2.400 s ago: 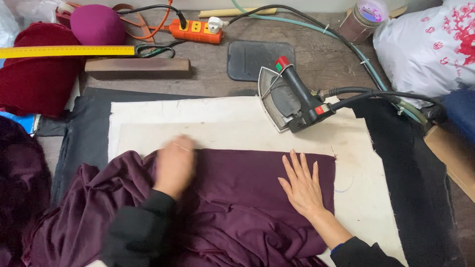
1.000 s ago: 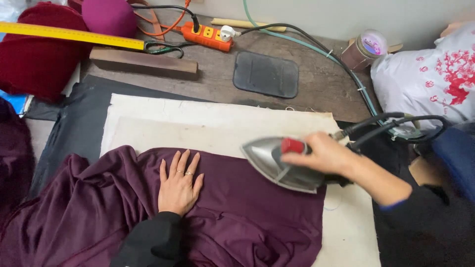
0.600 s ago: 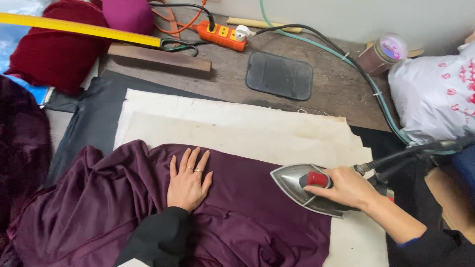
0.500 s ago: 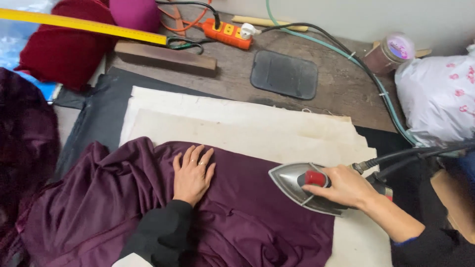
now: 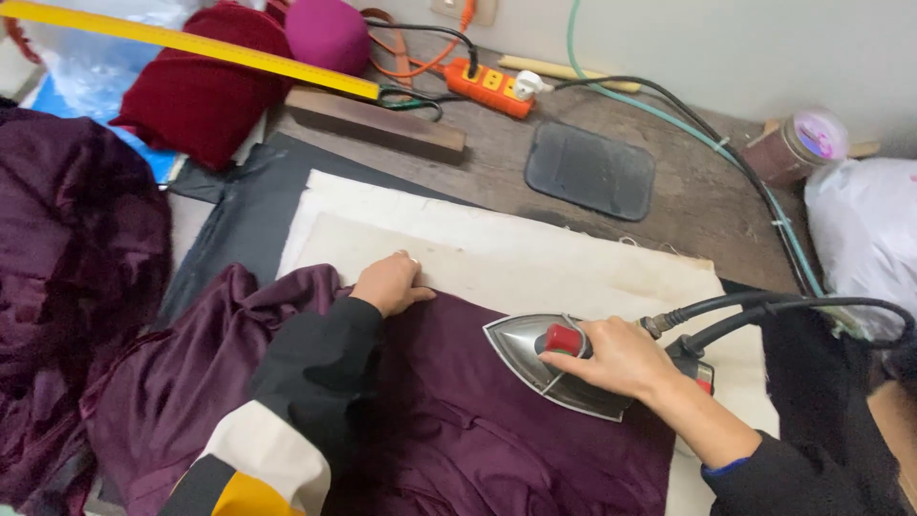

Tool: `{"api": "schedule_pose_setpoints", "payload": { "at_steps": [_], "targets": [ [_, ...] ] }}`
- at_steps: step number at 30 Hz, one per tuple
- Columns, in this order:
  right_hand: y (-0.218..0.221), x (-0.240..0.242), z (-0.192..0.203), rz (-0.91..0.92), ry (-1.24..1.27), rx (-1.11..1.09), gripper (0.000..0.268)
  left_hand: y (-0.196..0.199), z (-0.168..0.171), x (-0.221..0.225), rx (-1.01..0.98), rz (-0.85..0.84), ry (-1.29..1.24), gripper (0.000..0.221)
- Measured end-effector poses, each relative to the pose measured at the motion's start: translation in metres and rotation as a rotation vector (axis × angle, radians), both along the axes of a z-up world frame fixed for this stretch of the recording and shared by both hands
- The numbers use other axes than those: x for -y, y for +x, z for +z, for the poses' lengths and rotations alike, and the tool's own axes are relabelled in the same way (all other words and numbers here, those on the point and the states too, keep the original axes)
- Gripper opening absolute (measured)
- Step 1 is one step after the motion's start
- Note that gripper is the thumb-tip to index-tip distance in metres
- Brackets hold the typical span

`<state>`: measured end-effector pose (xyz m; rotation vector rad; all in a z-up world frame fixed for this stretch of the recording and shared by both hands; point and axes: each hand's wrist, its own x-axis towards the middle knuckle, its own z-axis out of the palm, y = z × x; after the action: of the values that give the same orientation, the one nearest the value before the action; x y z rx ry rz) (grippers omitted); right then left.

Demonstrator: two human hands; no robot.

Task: Smoothing out and pressing purple fabric garments using an industrial steam iron on a padded workbench.

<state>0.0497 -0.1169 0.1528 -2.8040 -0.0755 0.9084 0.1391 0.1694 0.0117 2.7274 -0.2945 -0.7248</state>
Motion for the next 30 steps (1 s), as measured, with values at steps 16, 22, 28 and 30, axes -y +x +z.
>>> {"api": "schedule_pose_setpoints", "payload": {
  "at_steps": [16,22,28,30],
  "targets": [
    [0.044,-0.114,-0.007,0.142,0.057,0.056,0.058,0.009,-0.004,-0.107,0.018,0.146,0.218,0.037],
    [0.053,-0.142,-0.009,0.174,0.060,0.085,0.061,-0.003,0.001,-0.110,-0.021,0.267,0.158,0.043],
    [0.026,-0.100,-0.006,0.107,0.080,0.069,0.062,-0.005,0.000,-0.113,-0.024,0.316,0.083,0.037],
    [0.007,-0.075,0.007,0.044,0.066,0.059,0.059,-0.005,0.000,-0.113,-0.021,0.317,0.076,0.039]
  ]
}}
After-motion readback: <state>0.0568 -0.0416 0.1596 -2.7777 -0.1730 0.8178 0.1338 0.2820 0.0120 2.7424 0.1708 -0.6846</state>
